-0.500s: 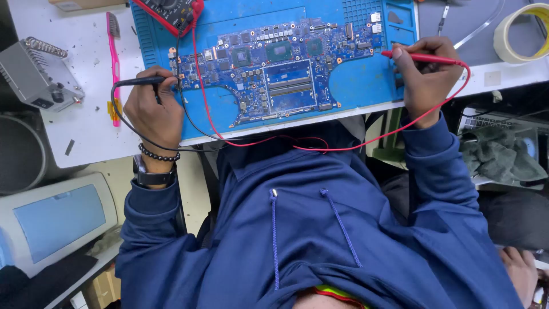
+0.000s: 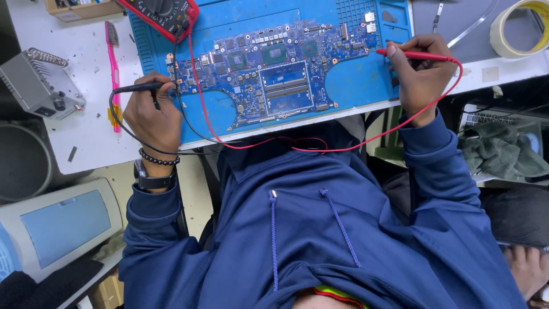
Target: The person uses a multimeter to test various points on a blue circuit board placed on a workbench. They hold the black probe in one hand and the red probe in the other, touching different components and traces on the board throughout the video.
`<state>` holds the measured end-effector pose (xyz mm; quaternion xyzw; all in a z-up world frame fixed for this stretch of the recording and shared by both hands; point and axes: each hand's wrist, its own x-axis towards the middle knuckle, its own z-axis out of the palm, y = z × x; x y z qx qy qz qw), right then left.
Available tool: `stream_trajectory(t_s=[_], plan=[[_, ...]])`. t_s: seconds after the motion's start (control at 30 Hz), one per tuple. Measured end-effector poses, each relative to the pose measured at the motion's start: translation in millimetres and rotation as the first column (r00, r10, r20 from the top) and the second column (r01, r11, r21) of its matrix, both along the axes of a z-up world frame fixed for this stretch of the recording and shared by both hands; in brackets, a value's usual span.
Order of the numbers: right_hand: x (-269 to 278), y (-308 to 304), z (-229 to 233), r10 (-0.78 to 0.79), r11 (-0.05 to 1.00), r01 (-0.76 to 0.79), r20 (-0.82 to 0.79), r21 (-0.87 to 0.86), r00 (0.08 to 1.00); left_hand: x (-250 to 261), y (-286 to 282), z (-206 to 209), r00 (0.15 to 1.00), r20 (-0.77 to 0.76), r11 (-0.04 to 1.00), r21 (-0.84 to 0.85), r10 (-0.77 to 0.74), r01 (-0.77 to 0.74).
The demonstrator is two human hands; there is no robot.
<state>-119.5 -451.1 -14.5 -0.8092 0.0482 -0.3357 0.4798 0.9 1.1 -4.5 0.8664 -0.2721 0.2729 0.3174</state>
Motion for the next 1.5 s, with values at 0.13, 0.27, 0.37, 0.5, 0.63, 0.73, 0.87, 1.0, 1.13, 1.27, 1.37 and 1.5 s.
stream_trajectory(t_s=[0.13,0.27,0.37,0.5,0.63,0.73,0.87,1.0,1.13,1.27,1.37,1.5], plan=[[0.0,-0.9,-1.1,-0.005,1.000,0.005,-0.005,-0.018,1.000,0.0,-0.1,0.9,1.000,0.003,1.000,0.003,-0.006,0.006],[0.0,-0.5,-0.8,-0.001,1.000,0.002,0.010,-0.031,1.000,-0.7,-0.4,2.0,1.000,0.006,1.000,0.012,-0.003,0.003],[0.0,-2.0,-4.4,-0.017,1.000,0.017,0.001,0.007,1.000,-0.5,0.0,1.2,1.000,0.003,1.000,0.009,-0.001,0.001],[-0.7,-3.0,-4.1,-0.041,0.999,0.041,-0.017,0.005,0.999,0.0,0.2,0.5,1.000,0.001,1.000,0.012,-0.001,0.001],[-1.0,-3.5,-5.3,-0.037,0.999,0.037,-0.018,-0.002,0.999,-0.5,-0.6,1.6,1.000,-0.002,1.000,0.005,-0.004,0.004],[-1.1,-3.2,-5.2,-0.057,0.998,0.057,-0.030,-0.005,0.998,-0.1,-0.5,1.2,1.000,0.006,1.000,-0.002,-0.005,0.005],[-1.1,-3.2,-4.9,-0.044,0.999,0.043,-0.020,-0.005,0.999,-0.2,-0.3,1.5,1.000,0.000,1.000,0.002,-0.008,0.008],[-0.7,-4.6,-6.9,-0.044,0.999,0.044,-0.025,0.006,0.999,-0.4,-0.9,2.2,1.000,0.004,1.000,0.000,-0.008,0.008],[-1.5,-2.8,-3.5,-0.056,0.998,0.056,-0.023,-0.009,0.998,-0.5,-0.4,1.4,1.000,0.004,1.000,0.005,-0.002,0.002],[-1.0,-2.7,-4.5,-0.063,0.998,0.064,-0.031,0.017,0.998,-0.6,-0.8,1.9,1.000,0.006,1.000,0.005,-0.001,0.001],[-1.0,-3.4,-6.2,-0.055,0.998,0.056,-0.037,0.028,0.998,-1.3,-1.2,3.5,1.000,0.005,1.000,0.008,-0.007,0.007],[-1.3,-3.9,-6.8,-0.053,0.998,0.054,-0.037,0.033,0.998,-0.5,-0.5,2.1,1.000,0.012,1.000,0.013,-0.008,0.008]])
